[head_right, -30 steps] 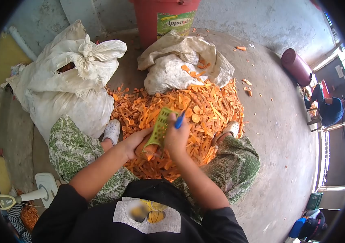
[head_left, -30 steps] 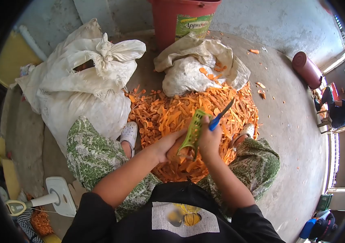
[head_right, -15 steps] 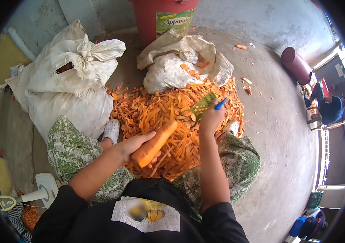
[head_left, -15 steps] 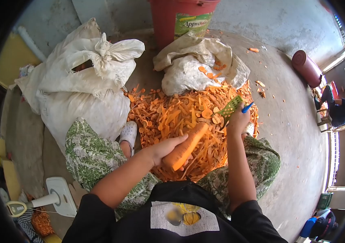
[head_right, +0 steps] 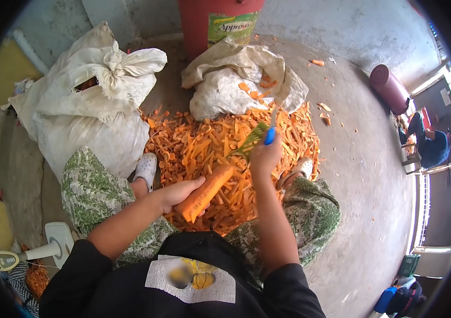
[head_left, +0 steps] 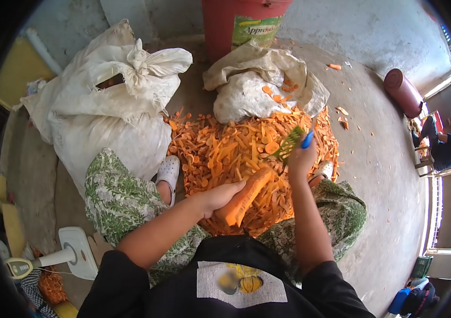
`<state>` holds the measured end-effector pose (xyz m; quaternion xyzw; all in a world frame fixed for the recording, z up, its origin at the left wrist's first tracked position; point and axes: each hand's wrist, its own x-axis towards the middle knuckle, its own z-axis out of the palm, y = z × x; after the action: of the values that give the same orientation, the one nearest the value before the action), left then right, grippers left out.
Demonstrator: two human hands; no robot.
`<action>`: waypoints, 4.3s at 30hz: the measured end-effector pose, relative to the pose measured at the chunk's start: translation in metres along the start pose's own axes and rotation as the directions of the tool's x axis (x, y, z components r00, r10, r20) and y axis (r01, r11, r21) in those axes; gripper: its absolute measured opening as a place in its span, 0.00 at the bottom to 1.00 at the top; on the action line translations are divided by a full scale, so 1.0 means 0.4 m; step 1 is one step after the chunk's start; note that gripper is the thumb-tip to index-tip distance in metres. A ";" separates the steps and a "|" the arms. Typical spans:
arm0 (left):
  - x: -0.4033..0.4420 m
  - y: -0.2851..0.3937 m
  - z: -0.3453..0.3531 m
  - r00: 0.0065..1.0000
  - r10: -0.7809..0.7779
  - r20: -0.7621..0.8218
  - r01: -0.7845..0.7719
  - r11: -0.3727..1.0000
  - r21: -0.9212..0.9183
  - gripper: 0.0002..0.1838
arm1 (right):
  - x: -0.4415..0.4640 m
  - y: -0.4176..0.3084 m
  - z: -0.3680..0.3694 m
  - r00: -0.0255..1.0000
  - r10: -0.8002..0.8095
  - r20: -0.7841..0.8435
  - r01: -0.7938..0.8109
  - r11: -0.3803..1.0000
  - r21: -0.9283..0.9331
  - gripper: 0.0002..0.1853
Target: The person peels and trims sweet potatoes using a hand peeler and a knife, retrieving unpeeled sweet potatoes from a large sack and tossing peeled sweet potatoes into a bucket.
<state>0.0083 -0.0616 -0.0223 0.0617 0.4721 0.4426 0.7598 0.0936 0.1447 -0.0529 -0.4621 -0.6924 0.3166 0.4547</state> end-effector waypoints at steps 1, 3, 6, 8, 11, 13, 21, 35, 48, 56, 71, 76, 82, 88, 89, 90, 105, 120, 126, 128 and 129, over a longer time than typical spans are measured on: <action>-0.001 0.000 -0.004 1.000 0.006 0.015 -0.006 0.999 0.035 0.25 | 0.022 -0.017 -0.027 0.995 -0.084 -0.050 0.068 0.961 -0.269 0.12; -0.014 0.019 0.008 1.000 0.009 -0.003 -0.009 1.000 -0.007 0.26 | 0.043 -0.029 -0.043 0.993 0.102 -0.063 -0.108 0.988 -0.108 0.13; 0.002 0.019 -0.013 0.999 0.042 0.026 -0.038 0.989 -0.140 0.26 | 0.000 -0.043 -0.022 0.917 0.388 0.090 -0.396 0.866 0.306 0.15; 0.031 0.003 -0.038 0.995 0.074 0.066 -0.058 0.974 -0.221 0.26 | -0.086 -0.206 -0.045 0.857 0.404 0.320 -0.489 0.833 0.258 0.15; 0.075 -0.021 -0.054 0.980 0.171 0.100 -0.121 0.917 -0.381 0.24 | -0.201 -0.216 -0.019 0.925 0.158 0.344 -0.259 0.928 0.269 0.15; 0.068 -0.024 -0.037 0.984 0.173 0.037 -0.140 0.891 -0.431 0.24 | -0.211 -0.201 -0.022 0.929 0.134 0.345 -0.193 0.971 0.142 0.12; 0.005 -0.017 -0.006 0.999 0.048 0.006 -0.048 0.999 -0.017 0.25 | 0.034 0.017 -0.022 0.987 0.159 -0.012 -0.160 0.984 -0.083 0.14; 0.061 -0.028 -0.031 0.988 0.145 -0.045 -0.151 0.912 -0.382 0.21 | -0.206 -0.176 -0.013 0.925 0.058 0.375 -0.087 0.994 0.062 0.06; 0.034 0.003 -0.059 0.998 0.049 0.031 -0.045 0.992 -0.116 0.22 | -0.036 -0.103 -0.047 0.963 0.218 0.156 -0.240 0.961 0.137 0.14; 0.059 -0.006 -0.046 0.996 0.089 0.012 -0.080 0.939 -0.334 0.18 | -0.214 -0.169 -0.005 0.919 0.003 0.394 -0.056 0.991 0.125 0.12; 0.063 -0.005 -0.040 0.991 0.131 -0.035 -0.135 0.937 -0.323 0.19 | -0.187 -0.185 -0.027 0.953 0.007 0.303 -0.061 0.984 0.170 0.16; 0.064 -0.009 -0.034 0.987 0.159 -0.010 -0.151 0.916 -0.371 0.19 | -0.194 -0.162 -0.011 0.937 0.058 0.344 -0.102 0.988 0.112 0.16; 0.073 -0.018 -0.033 0.988 0.140 -0.073 -0.157 0.916 -0.370 0.19 | -0.201 -0.155 -0.007 0.943 0.037 0.330 -0.075 0.992 0.103 0.14; 0.005 0.000 -0.001 0.997 0.079 -0.003 -0.079 0.996 -0.041 0.20 | -0.037 -0.055 -0.022 0.998 0.003 0.059 0.007 0.986 -0.167 0.14; 0.000 0.004 0.000 0.996 0.089 -0.001 -0.089 0.996 -0.023 0.20 | -0.009 -0.045 -0.030 1.000 -0.020 -0.022 0.017 0.993 -0.121 0.15; -0.006 0.009 0.001 0.995 0.098 0.002 -0.098 0.995 -0.002 0.20 | 0.014 -0.035 -0.039 0.994 -0.039 -0.105 0.031 0.997 -0.074 0.15; 0.078 -0.012 -0.054 0.978 0.204 0.046 -0.179 0.930 -0.320 0.21 | -0.201 -0.195 -0.024 0.883 0.194 0.428 -0.320 0.915 0.245 0.14; 0.009 -0.018 0.010 0.989 0.148 0.025 -0.149 0.985 0.087 0.23 | 0.018 0.049 -0.014 0.993 0.030 -0.111 -0.046 0.988 -0.149 0.14; 0.030 -0.014 -0.029 0.991 0.130 0.030 -0.126 0.985 -0.115 0.23 | 0.048 0.049 -0.039 0.902 0.431 -0.003 -0.416 0.873 0.256 0.14; 0.023 -0.002 -0.023 0.995 0.097 -0.032 -0.101 0.979 -0.176 0.22 | -0.023 -0.080 -0.025 0.834 0.509 0.216 -0.550 0.728 0.410 0.14; 0.023 0.003 -0.016 0.991 0.115 -0.064 -0.127 0.963 -0.240 0.21 | -0.059 -0.111 -0.012 0.811 0.522 0.263 -0.584 0.697 0.416 0.14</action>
<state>0.0042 -0.0561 -0.0314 -0.0142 0.4285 0.5441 0.7212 0.0862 0.1062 -0.0209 -0.5011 -0.4474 0.6275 0.3937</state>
